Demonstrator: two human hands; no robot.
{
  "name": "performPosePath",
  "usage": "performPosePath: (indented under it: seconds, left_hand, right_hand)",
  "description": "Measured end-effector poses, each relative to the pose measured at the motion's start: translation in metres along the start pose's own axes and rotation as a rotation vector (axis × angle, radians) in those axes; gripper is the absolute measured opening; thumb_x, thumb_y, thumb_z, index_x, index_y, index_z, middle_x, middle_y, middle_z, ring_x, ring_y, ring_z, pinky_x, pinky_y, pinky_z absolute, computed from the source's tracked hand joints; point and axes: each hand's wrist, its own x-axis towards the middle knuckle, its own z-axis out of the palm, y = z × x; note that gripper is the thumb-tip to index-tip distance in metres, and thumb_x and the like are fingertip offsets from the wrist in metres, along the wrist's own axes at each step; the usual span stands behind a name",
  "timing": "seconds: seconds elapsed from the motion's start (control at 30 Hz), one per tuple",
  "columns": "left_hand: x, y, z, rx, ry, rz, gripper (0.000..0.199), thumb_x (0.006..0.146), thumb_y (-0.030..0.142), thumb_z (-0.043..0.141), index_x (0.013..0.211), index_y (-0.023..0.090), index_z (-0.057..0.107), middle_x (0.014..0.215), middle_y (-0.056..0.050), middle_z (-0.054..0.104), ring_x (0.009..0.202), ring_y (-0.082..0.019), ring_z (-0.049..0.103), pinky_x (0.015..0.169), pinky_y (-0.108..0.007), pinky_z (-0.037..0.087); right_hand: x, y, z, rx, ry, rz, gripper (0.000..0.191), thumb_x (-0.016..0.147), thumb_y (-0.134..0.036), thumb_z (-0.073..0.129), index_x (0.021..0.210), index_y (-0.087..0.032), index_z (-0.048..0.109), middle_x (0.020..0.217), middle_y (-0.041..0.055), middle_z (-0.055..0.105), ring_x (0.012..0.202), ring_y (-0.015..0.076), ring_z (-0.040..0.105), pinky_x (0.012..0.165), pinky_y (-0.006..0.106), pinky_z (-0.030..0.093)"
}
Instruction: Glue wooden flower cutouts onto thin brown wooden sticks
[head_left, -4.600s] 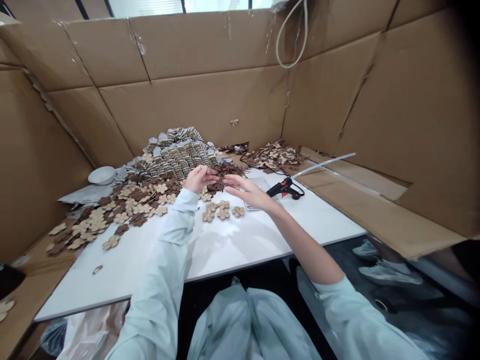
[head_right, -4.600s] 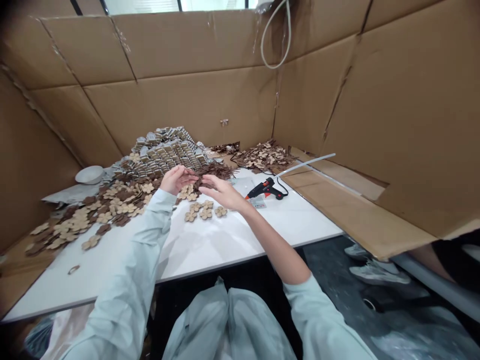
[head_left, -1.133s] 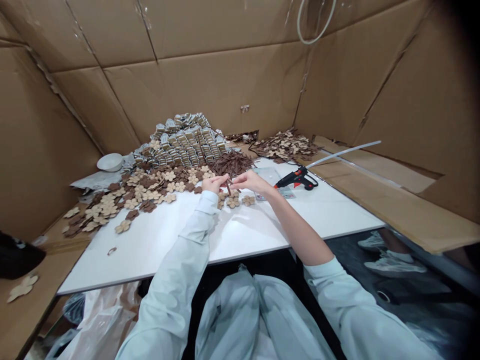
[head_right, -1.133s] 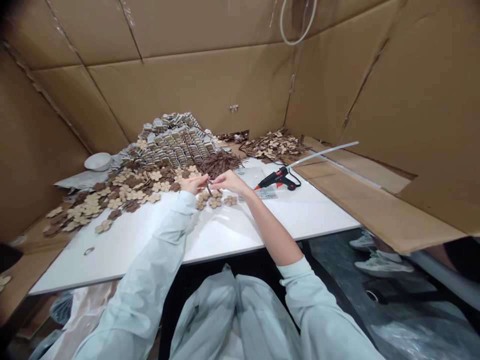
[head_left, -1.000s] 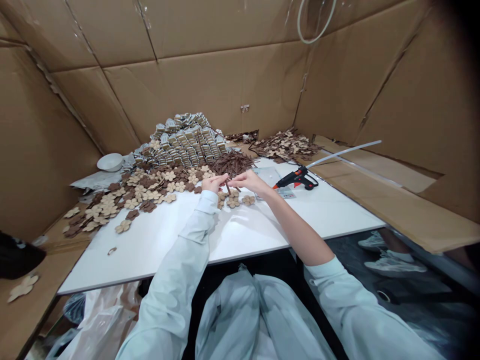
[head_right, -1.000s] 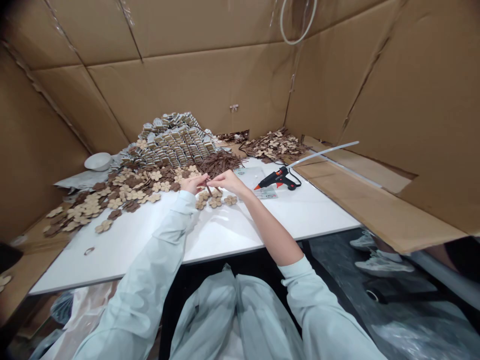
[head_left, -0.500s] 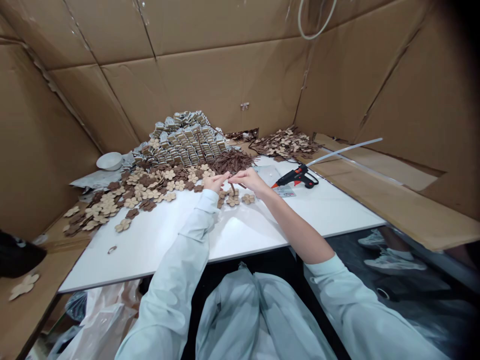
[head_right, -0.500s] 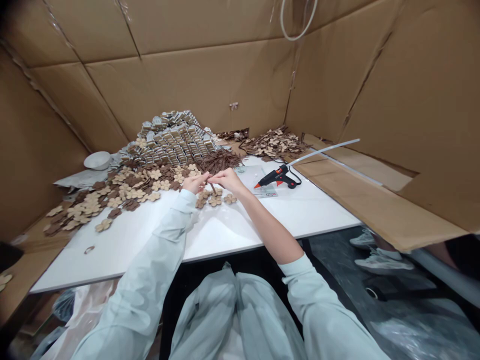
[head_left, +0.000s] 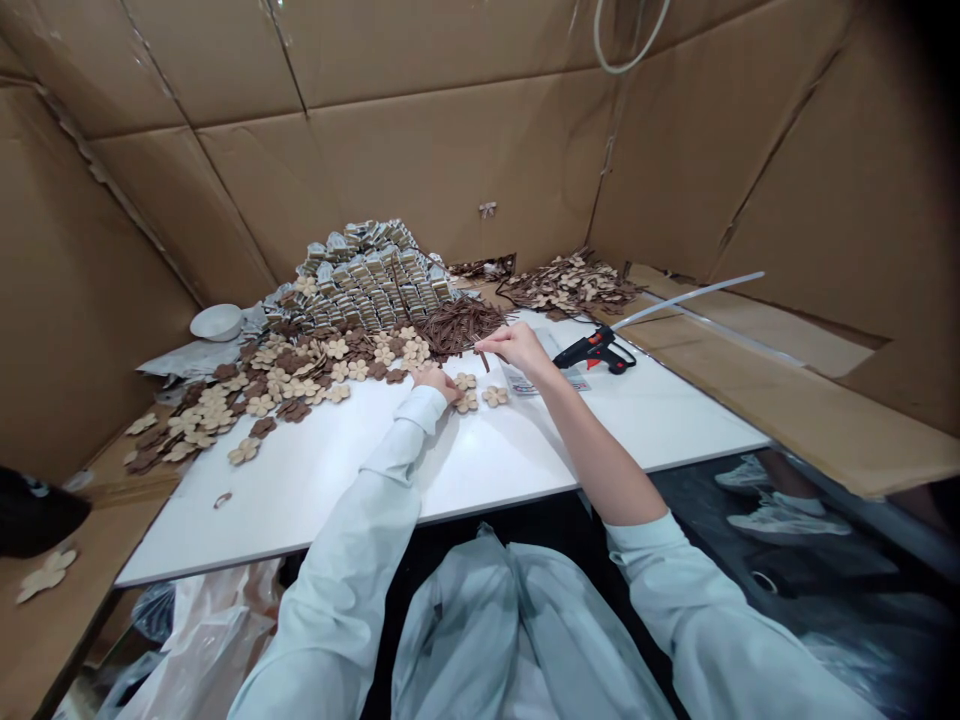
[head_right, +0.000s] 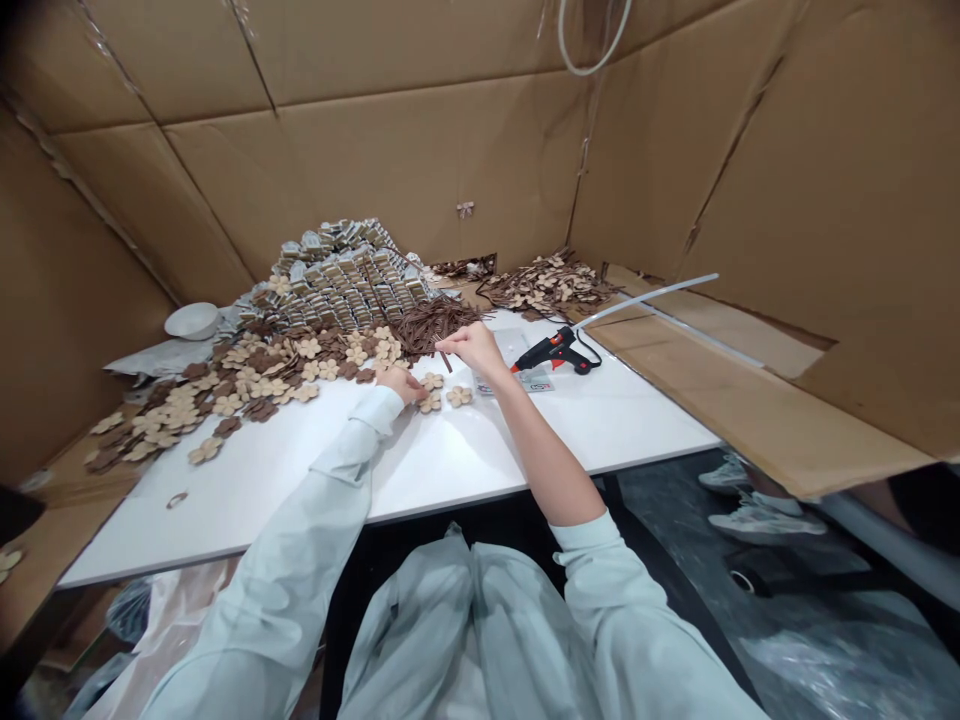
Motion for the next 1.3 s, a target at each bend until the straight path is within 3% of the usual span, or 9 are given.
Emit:
performPosePath:
  seconds: [0.23,0.4,0.53,0.63,0.8,0.97,1.07,1.2,1.3]
  left_hand:
    - [-0.003,0.006,-0.010,0.070,0.021,-0.046,0.024,0.041,0.006,0.069,0.033,0.016,0.049,0.062,-0.007,0.057,0.095,-0.028,0.047,0.089,-0.039,0.028]
    - [0.007,0.009,-0.029,-0.280,0.029,-0.043,0.012,0.050,0.017,0.067,0.046,0.013,0.057,0.077,-0.009,0.060,0.093,-0.024,0.050,0.079,-0.032,0.039]
    - [0.009,0.016,-0.034,-0.532,0.082,-0.068,0.015,0.052,0.022,0.067,0.051,0.011,0.056,0.094,-0.011,0.059,0.087,-0.021,0.054,0.069,-0.030,0.045]
    - [0.006,0.020,-0.033,-0.647,0.122,-0.107,0.018,0.052,0.020,0.067,0.053,0.010,0.053,0.113,-0.012,0.050,0.080,-0.018,0.056,0.064,-0.030,0.047]
    - [0.003,0.020,-0.033,-0.773,-0.002,-0.155,0.016,0.056,0.020,0.065,0.058,0.010,0.052,0.089,-0.011,0.058,0.076,-0.016,0.056,0.065,-0.032,0.048]
    - [-0.001,0.023,-0.031,-0.861,-0.037,-0.209,0.015,0.063,0.020,0.062,0.065,0.012,0.050,0.062,-0.003,0.057,0.062,-0.013,0.057,0.064,-0.034,0.050]
    - [-0.004,0.026,-0.027,-0.918,-0.008,-0.228,0.018,0.064,0.022,0.062,0.071,0.014,0.046,0.058,0.001,0.056,0.056,-0.011,0.056,0.062,-0.035,0.050]
    - [-0.008,0.028,-0.023,-0.923,0.046,-0.099,0.028,0.063,0.024,0.063,0.085,0.018,0.049,0.056,0.005,0.054,0.054,-0.010,0.055,0.062,-0.034,0.051]
    - [-0.010,0.027,-0.022,-0.900,0.018,-0.056,0.023,0.061,0.026,0.063,0.080,0.016,0.054,0.063,0.001,0.057,0.058,-0.011,0.056,0.064,-0.034,0.050]
  right_hand:
    - [-0.002,-0.004,-0.002,0.062,-0.052,-0.001,0.034,0.053,-0.042,0.063,0.065,-0.011,0.069,0.051,0.0017,0.054,0.051,0.0101,0.040,0.048,0.024,0.028]
    - [-0.007,-0.012,0.000,0.196,-0.199,-0.033,0.035,0.055,-0.042,0.062,0.068,-0.010,0.068,0.051,0.0007,0.053,0.048,0.0077,0.035,0.046,0.023,0.026]
    - [-0.011,-0.017,0.004,0.235,-0.348,-0.101,0.034,0.058,-0.043,0.061,0.065,-0.011,0.067,0.060,0.0029,0.057,0.051,0.0083,0.039,0.048,0.023,0.030]
    - [-0.010,-0.015,0.007,0.249,-0.322,-0.129,0.032,0.059,-0.043,0.060,0.063,-0.012,0.067,0.062,0.0032,0.057,0.053,0.0087,0.041,0.048,0.023,0.030]
    - [-0.005,-0.009,0.011,0.285,-0.233,-0.160,0.027,0.056,-0.040,0.063,0.060,-0.014,0.066,0.077,0.0051,0.060,0.063,0.0116,0.048,0.048,0.022,0.032]
    - [-0.006,-0.006,0.014,0.308,-0.234,-0.116,0.028,0.058,-0.040,0.062,0.060,-0.012,0.065,0.072,0.0047,0.060,0.052,0.0085,0.042,0.041,0.022,0.025]
    - [-0.005,-0.004,0.016,0.319,-0.246,-0.108,0.029,0.058,-0.040,0.062,0.061,-0.012,0.065,0.071,0.0043,0.059,0.047,0.0063,0.037,0.040,0.022,0.022]
    - [-0.005,-0.003,0.017,0.293,-0.306,-0.114,0.028,0.056,-0.040,0.063,0.061,-0.013,0.066,0.071,0.0040,0.059,0.051,0.0073,0.040,0.042,0.022,0.026]
    - [-0.006,-0.003,0.018,0.286,-0.347,-0.126,0.029,0.057,-0.041,0.062,0.060,-0.013,0.065,0.066,0.0025,0.056,0.051,0.0076,0.040,0.041,0.021,0.025]
